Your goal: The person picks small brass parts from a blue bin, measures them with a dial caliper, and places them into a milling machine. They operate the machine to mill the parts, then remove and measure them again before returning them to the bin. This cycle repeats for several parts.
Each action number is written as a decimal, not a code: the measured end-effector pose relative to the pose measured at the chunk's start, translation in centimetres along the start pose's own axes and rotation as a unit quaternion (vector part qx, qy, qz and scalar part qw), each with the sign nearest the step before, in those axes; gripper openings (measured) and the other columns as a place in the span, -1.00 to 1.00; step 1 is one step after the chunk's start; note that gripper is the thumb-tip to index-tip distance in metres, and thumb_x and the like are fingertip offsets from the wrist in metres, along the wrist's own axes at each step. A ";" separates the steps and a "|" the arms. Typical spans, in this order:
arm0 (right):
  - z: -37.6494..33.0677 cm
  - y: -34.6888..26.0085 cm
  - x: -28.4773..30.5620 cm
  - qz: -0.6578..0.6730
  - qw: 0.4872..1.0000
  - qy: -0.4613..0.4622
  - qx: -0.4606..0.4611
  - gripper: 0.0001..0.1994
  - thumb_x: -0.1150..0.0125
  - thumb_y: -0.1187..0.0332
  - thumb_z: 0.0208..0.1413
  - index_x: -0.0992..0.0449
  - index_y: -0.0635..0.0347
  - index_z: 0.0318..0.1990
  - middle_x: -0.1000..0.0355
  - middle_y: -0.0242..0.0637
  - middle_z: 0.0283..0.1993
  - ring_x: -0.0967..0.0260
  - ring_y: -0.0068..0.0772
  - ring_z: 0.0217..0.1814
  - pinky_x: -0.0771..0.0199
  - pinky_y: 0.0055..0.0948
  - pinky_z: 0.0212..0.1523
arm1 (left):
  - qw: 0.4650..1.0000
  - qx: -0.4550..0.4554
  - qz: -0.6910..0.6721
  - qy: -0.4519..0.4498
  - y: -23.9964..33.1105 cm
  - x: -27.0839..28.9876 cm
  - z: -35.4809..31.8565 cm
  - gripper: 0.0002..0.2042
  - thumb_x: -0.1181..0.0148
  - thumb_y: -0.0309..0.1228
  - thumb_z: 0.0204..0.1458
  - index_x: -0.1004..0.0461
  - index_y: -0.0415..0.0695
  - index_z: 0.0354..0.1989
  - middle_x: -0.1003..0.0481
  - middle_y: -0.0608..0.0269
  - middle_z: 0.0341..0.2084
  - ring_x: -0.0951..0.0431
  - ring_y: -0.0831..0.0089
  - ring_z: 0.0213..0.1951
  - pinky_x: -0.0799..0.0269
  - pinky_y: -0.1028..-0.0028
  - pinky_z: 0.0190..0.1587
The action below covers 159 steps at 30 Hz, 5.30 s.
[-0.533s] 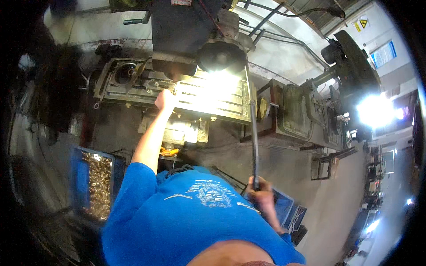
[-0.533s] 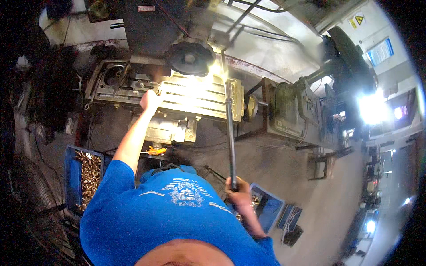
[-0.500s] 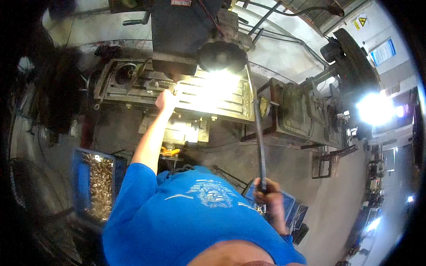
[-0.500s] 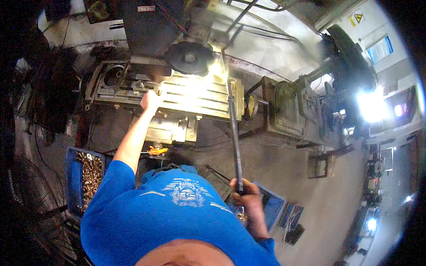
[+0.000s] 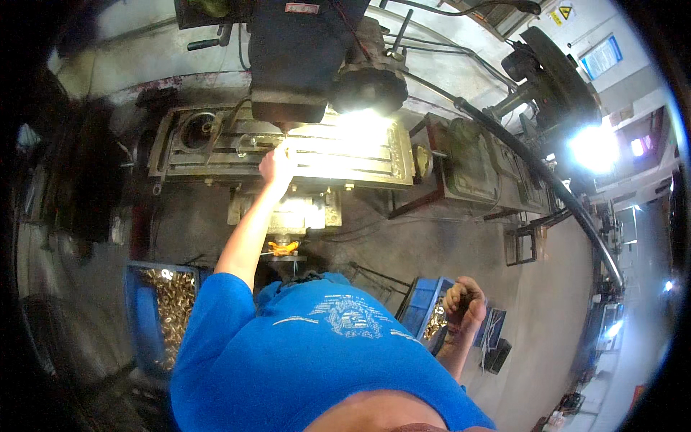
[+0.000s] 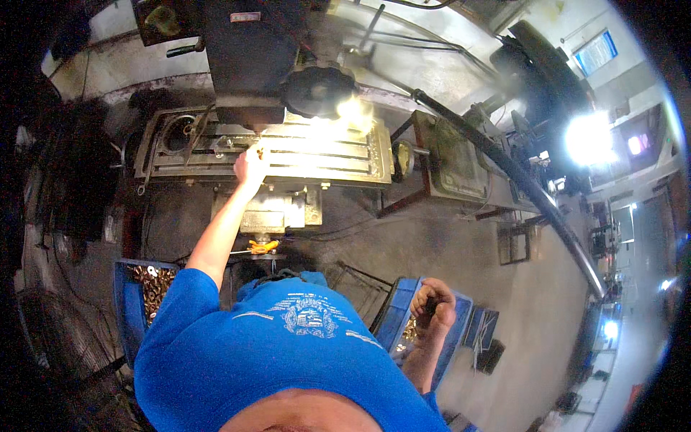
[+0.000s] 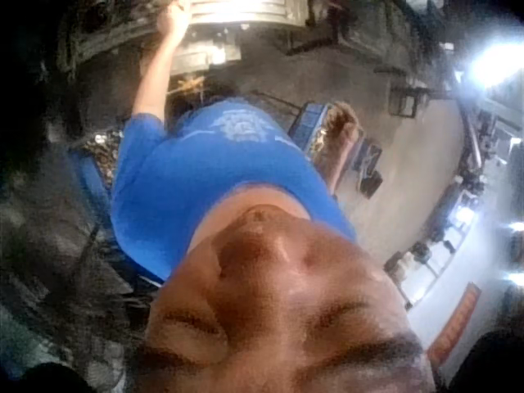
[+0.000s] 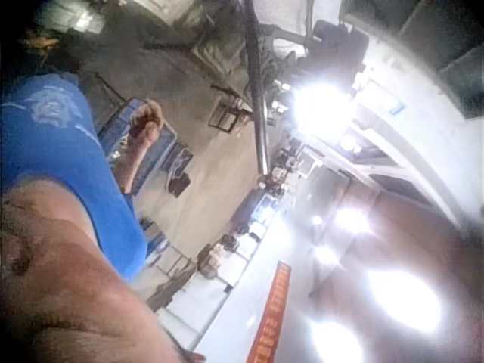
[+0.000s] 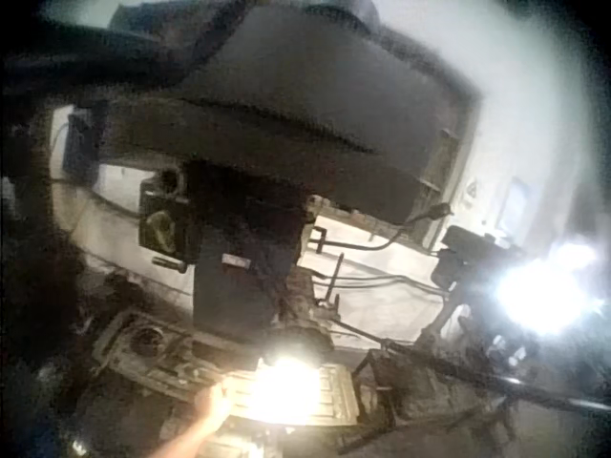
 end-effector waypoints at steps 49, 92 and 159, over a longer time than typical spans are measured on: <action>-28.5 10.7 34.8 -0.530 0.669 0.366 -0.371 -0.58 -0.01 0.45 -0.26 -0.53 0.16 -0.13 -0.51 -0.15 -0.37 -0.43 -0.46 -0.32 -0.35 -0.55 -0.32 | 0.473 0.329 -0.551 -0.604 10.1 -3.3 -28.3 -0.68 -0.04 -0.47 -0.03 -0.32 -0.30 -0.07 -0.45 -0.10 -0.21 -0.52 0.22 -0.32 -0.47 0.37 -0.25; 4.6 8.1 -19.4 -0.650 0.684 -0.225 0.242 -0.62 -0.14 0.45 -0.50 -0.53 0.04 -0.32 -0.25 -0.25 -0.46 -0.30 -0.27 -0.53 -0.34 -0.35 -0.58 | 0.498 0.259 -0.674 -0.481 7.2 8.0 -20.7 -0.71 -0.03 -0.63 0.01 -0.26 -0.20 -0.05 -0.43 -0.16 -0.16 -0.48 0.05 -0.13 -0.44 0.15 -0.05; 7.3 9.3 -15.5 -0.662 0.644 -0.317 0.214 -0.85 -0.14 0.40 -0.45 -0.41 0.22 -0.59 -0.27 -0.21 -0.48 -0.30 -0.19 -0.55 -0.35 -0.30 -0.58 | 0.596 0.220 -0.597 -0.489 7.8 5.7 -20.4 -0.81 -0.14 -0.53 -0.02 -0.37 -0.27 -0.22 -0.48 -0.08 -0.27 -0.52 0.19 -0.20 -0.43 0.23 -0.06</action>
Point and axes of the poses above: each hand's wrist, its own z-axis towards the middle knuckle, its own x-axis out of the back of the hand, y = z × x, the point moved 9 cm from there along z, towards the middle knuckle
